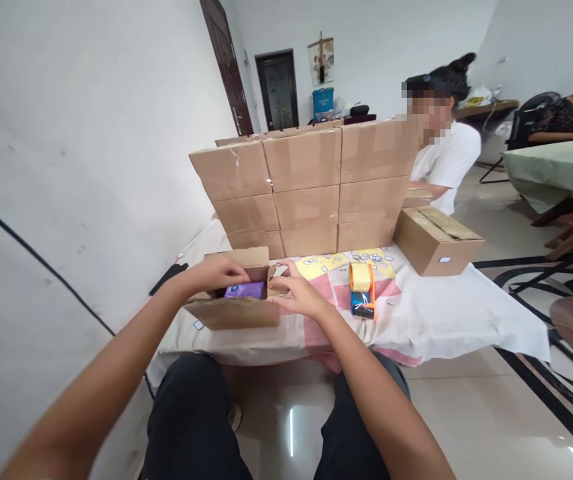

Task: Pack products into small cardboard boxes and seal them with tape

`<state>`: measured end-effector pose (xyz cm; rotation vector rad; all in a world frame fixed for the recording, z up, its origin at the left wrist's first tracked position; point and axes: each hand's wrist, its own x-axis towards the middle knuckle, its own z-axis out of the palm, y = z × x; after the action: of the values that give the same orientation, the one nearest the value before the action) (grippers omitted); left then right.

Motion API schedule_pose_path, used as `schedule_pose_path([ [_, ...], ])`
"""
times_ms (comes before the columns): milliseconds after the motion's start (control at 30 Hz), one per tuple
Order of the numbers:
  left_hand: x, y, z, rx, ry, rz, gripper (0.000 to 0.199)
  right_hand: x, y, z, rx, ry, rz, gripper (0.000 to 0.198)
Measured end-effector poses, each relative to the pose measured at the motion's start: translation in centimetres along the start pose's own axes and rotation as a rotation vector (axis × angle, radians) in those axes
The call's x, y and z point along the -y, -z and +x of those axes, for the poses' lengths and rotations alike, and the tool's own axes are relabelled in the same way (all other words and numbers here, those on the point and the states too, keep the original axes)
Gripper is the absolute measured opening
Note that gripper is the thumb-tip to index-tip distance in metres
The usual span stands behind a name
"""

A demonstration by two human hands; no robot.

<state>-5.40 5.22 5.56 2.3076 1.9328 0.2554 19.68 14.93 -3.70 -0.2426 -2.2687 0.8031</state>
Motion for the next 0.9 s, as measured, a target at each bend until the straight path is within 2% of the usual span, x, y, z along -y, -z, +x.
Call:
schedule_pose_path([
  [33, 0.8, 0.1, -1.4, -0.12, 0.028, -0.053, 0.034, -0.3, 0.3, 0.0, -0.024, -0.014, -0.003, 0.025],
  [67, 1.5, -0.2, -2.9, -0.295, 0.049, -0.141, 0.04, -0.6, 0.6, -0.1, -0.055, -0.027, -0.007, 0.027],
  [133, 2.6, -1.5, -5.0, -0.549, 0.002, -0.311, 0.038, -1.3, 0.9, 0.0, -0.134, -0.053, -0.006, 0.039],
  [167, 2.9, -2.4, -5.6, -0.622, -0.034, -0.375, 0.035, -1.7, 1.0, 0.0, -0.167, -0.069, 0.004, 0.049],
  [267, 2.9, -5.0, -5.5, -0.646, -0.104, -0.439, 0.026, -2.3, 0.5, 0.4, -0.22, -0.132, 0.08, 0.071],
  [367, 2.4, -6.1, -4.0, -0.699, -0.087, -0.473, 0.03, -2.3, -0.6, 1.2, -0.213, -0.183, 0.18, 0.068],
  [467, 2.3, -6.2, -2.7, -0.791, 0.015, -0.503, 0.034, -2.2, -1.4, 2.2, -0.115, -0.207, 0.171, 0.065],
  [567, 2.6, -6.0, -2.0, -0.85, 0.131, -0.454, 0.022, -2.2, -1.6, 2.9, -0.063, -0.2, 0.071, 0.069],
  [633, 2.8, -5.9, -1.5, -0.837, 0.204, -0.383, 0.017, -2.2, -1.7, 3.0, -0.077, -0.221, -0.009, 0.066],
  [700, 3.1, -5.9, -1.1, -0.772, 0.279, -0.295, 0.018, -2.1, -2.0, 2.9, -0.124, -0.253, -0.063, 0.063],
  [733, 3.2, -6.0, -0.8, -0.74, 0.324, -0.261, 0.026, -2.0, -2.1, 2.8, -0.15, -0.263, -0.067, 0.064],
  [800, 3.8, -6.3, -0.3, -0.708, 0.433, -0.243, 0.059, -2.0, -2.4, 2.6, -0.199, -0.265, -0.041, 0.071],
  [867, 4.6, -6.8, 0.2, -0.686, 0.514, -0.325, 0.09, -2.3, -2.6, 2.4, -0.219, -0.279, 0.001, 0.076],
  [900, 5.0, -7.0, 0.4, -0.67, 0.522, -0.388, 0.1, -2.5, -2.6, 2.4, -0.214, -0.297, 0.018, 0.076],
])
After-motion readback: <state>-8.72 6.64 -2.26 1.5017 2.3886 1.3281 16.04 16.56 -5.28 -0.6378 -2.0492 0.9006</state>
